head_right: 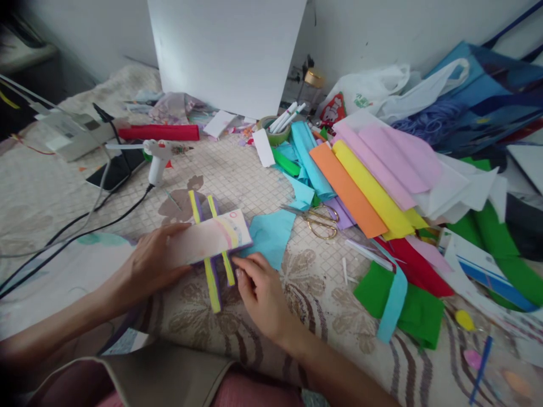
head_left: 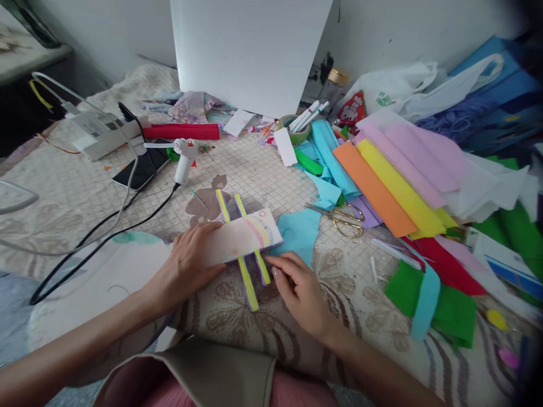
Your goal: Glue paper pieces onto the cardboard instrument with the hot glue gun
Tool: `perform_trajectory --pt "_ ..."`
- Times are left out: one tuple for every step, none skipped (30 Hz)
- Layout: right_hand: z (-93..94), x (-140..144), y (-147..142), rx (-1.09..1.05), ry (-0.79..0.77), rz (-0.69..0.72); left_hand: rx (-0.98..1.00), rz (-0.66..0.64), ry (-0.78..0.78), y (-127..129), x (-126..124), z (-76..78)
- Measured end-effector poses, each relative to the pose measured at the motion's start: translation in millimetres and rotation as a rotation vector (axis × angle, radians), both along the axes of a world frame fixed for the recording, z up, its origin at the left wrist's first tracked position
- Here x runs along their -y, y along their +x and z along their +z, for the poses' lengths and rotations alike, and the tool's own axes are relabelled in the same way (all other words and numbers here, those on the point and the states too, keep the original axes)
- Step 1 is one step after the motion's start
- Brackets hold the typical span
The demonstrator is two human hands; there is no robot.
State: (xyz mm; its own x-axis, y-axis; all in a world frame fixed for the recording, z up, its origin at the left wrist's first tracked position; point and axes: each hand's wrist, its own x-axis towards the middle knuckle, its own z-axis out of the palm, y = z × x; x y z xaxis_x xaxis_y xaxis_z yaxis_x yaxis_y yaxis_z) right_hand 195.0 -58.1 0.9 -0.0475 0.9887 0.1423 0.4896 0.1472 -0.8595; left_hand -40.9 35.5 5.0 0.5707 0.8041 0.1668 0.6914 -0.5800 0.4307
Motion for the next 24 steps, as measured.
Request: perform_trajectory --pt "-0.1 -0.2 0.1 -0.001 0.0 -0.007 0.003 -0.003 0.005 -0.2 0.1 0.0" --pt "-0.1 -0.3 0.3 -0.003 0.001 -0.004 0.005 -0.009 0.008 -0.5 0.1 0.0" --pt "0.0 -0.3 0.4 -0.003 0.002 0.004 0.006 -0.014 0.007 -0.9 0.1 -0.1" --pt "0.2 -0.3 0.5 -0.003 0.003 0.014 0.006 -0.02 0.003 -1.4 0.1 -0.2" --pt "0.4 -0.2 0.6 -0.002 0.008 0.022 0.005 -0.027 -0.003 -2.0 0.2 -0.4" --pt "0.6 0.0 0.6 0.0 0.015 0.026 0.002 -0.032 -0.008 -2.6 0.2 -0.6" --pt "0.8 0.2 0.6 0.002 0.025 0.03 -0.001 -0.038 -0.009 -3.3 0.2 -0.7" --pt "0.9 0.3 0.6 0.004 0.034 0.036 -0.005 -0.042 -0.008 -3.9 0.3 -0.9" --pt "0.8 0.5 0.6 0.008 0.042 0.046 -0.011 -0.048 -0.006 -4.4 0.4 -0.9" --pt "0.6 0.6 0.6 0.013 0.045 0.057 -0.019 -0.051 -0.01 -4.8 0.5 -0.9" --pt "0.3 0.7 0.6 0.018 0.044 0.068 -0.026 -0.054 -0.014 -5.1 0.6 -0.7" --pt "-0.2 0.8 0.6 0.022 0.04 0.076 -0.029 -0.056 -0.015 -5.2 0.7 -0.5" --pt "-0.6 0.9 0.7 0.023 0.037 0.078 -0.029 -0.057 -0.013 -5.1 0.9 -0.3" --pt "-1.2 1.0 0.7 0.022 0.035 0.077 -0.03 -0.056 -0.013 -4.9 1.0 -0.1" --pt "-1.7 1.1 0.8 0.021 0.033 0.075 -0.031 -0.057 -0.012 -4.6 1.1 0.2" --pt "-2.1 1.3 0.9 0.022 0.03 0.074 -0.035 -0.056 -0.014 -4.2 1.2 0.4" --pt "-2.4 1.4 1.0 0.025 0.027 0.078 -0.04 -0.053 -0.016 -3.9 1.4 0.6" --pt "-2.7 1.4 1.0 0.027 0.024 0.083 -0.048 -0.049 -0.02 -3.6 1.6 0.9" --pt "-3.0 1.5 1.1 0.025 0.022 0.086 -0.054 -0.046 -0.018 -3.3 1.9 1.2" --pt "-3.3 1.4 1.1 0.021 0.02 0.086 -0.055 -0.043 -0.014 -3.2 2.3 1.6" --pt "-3.6 1.4 1.2 0.013 0.019 0.083 -0.059 -0.041 -0.011 -3.2 2.7 2.2" --pt "-3.9 1.4 1.3 0.003 0.017 0.078 -0.07 -0.04 -0.015 -3.2 3.2 2.8" --pt "-4.2 1.3 1.4 -0.005 0.015 0.075 -0.078 -0.046 -0.02 -3.3 3.7 3.6" --pt "-4.6 1.4 1.5 -0.01 0.012 0.072 -0.083 -0.053 -0.023 -3.3 4.1 4.4"
